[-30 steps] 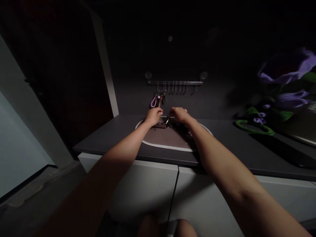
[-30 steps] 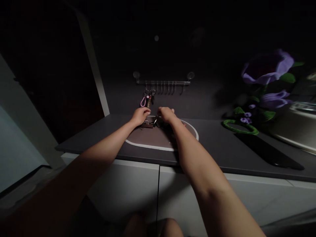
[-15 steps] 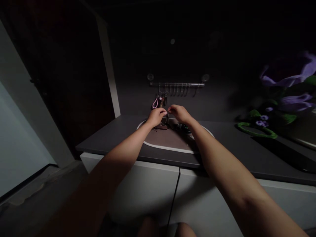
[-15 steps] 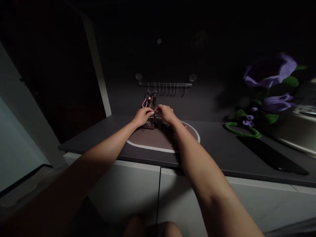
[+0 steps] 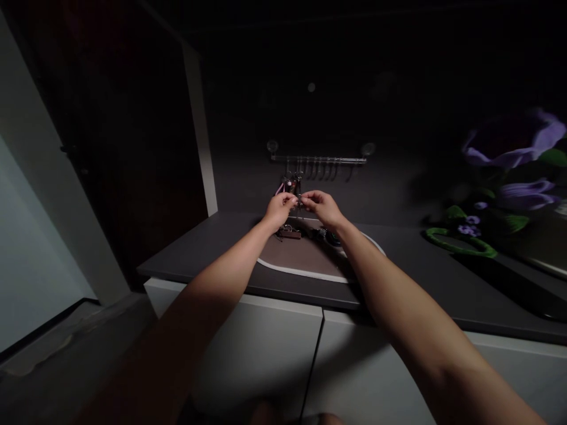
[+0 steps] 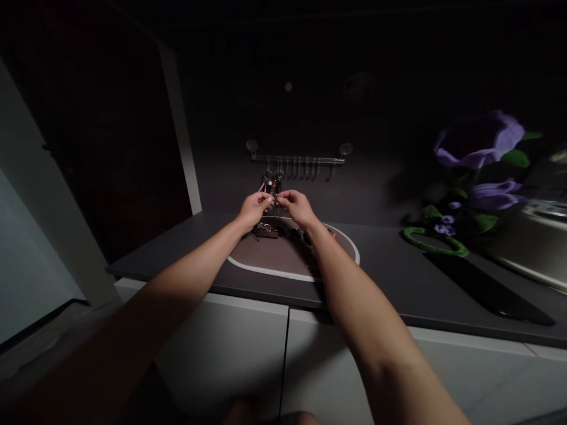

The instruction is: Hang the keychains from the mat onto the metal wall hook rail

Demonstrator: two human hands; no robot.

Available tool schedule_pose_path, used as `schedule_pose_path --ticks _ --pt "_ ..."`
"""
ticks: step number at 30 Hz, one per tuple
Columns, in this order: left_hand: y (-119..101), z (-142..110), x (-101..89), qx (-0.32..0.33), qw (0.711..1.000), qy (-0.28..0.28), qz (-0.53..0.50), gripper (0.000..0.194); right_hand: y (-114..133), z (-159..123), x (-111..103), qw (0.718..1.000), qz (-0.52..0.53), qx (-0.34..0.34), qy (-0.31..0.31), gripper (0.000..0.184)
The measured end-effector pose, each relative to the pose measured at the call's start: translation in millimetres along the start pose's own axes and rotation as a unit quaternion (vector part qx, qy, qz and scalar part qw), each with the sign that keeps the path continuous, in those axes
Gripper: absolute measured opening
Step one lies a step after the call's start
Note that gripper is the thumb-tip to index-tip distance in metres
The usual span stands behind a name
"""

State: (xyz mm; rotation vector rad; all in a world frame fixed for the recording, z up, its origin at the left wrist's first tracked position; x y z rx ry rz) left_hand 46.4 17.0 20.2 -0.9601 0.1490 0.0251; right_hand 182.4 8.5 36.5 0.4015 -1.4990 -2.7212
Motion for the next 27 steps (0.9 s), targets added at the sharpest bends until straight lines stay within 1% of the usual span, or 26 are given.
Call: schedule_pose_path --ticks 3,7,11,15,19,23,27 --pt "-1 0 -0.8 -0.019 0.999 -0.012 -0.026 0.012 -2 -3 3 0.998 0.058 0.03 0.003 0.02" --pt "-2 -1 -0.5 -0.03 0.999 -0.019 -0.041 0.012 -4 -6 6 0.994 0.099 0.053 0.003 0.024" --pt "-1 -2 1.0 -0.028 0.998 -0.023 -0.056 0.014 -11 -5 7 0.994 0.1 0.046 -0.007 0.03" --pt "-1 -2 2.5 -0.02 0.998 -0.026 -0.055 0.017 -17 -1 7 0.995 0.085 0.022 -0.036 0.033" --pt "-2 -3 2.4 -0.014 0.998 -0.032 -0.055 0.019 -19 0 8 0.99 0.126 0.024 -0.055 0.035" --pt "-2 -3 0.1 -0.023 0.997 -0.054 -0.046 0.018 -18 2 6 0.983 0.16 0.036 -0.077 0.031" --pt "2 0 -2.8 -0.033 0.995 -0.094 -0.014 0.014 -14 10 -2 0.977 0.162 0.055 -0.129 0.02"
Point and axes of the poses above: each hand's wrist, its own z-axis towards the middle knuckle, its own x-axis out of the palm, y = z × x, the point moved 2 cm from there along z, towards the middle knuckle, and after that the axes turned 5 degrees about y, right-handed, at the moved point
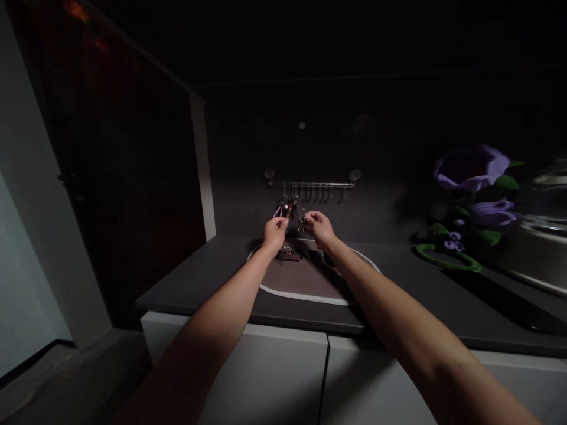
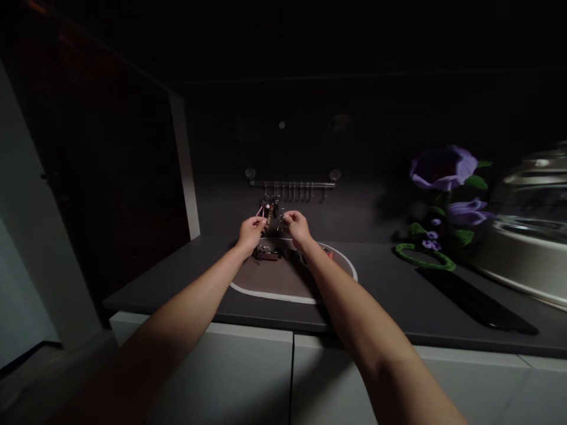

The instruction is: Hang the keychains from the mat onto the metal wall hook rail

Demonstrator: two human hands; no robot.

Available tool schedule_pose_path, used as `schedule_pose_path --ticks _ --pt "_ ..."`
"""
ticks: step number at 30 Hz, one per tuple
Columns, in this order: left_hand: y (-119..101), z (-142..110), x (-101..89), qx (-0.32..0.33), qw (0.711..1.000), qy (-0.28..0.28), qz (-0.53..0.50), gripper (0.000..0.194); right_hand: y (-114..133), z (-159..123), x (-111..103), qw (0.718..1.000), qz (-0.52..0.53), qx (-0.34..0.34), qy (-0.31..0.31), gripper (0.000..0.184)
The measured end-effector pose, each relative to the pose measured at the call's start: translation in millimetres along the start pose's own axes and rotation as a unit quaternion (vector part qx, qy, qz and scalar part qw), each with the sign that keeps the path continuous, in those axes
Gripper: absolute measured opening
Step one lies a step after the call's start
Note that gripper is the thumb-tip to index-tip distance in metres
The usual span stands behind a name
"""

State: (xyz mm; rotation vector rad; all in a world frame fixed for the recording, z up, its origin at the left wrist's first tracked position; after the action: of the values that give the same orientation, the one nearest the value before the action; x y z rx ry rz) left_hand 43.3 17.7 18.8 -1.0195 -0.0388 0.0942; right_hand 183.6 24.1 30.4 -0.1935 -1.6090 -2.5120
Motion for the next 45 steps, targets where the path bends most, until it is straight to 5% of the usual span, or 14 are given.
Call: schedule_pose_path --ticks 9,19,45 --pt "12 6 -2.5 0.007 0.998 -0.03 0.057 0.014 28 34 7 0.999 0.015 0.011 -0.051 0.007" --pt "11 7 -3.5 0.014 0.998 -0.039 0.056 0.013 28 59 24 0.993 0.041 0.03 -0.107 0.012" --pt "14 10 -6.7 0.007 0.994 -0.041 0.101 0.015 13 64 20 0.99 0.002 0.071 -0.122 0.012"
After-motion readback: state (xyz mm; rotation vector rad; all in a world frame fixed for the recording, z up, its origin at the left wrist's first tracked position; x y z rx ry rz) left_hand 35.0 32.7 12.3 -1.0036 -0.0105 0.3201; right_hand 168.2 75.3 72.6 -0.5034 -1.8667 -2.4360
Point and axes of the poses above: each hand's wrist, its own z-axis towards the middle knuckle, its own x-axis out of the palm, y = z × x, the point moved 2 cm from there along z, towards the middle knuckle, and after that the axes turned 5 degrees about y, right-handed, at the moved point
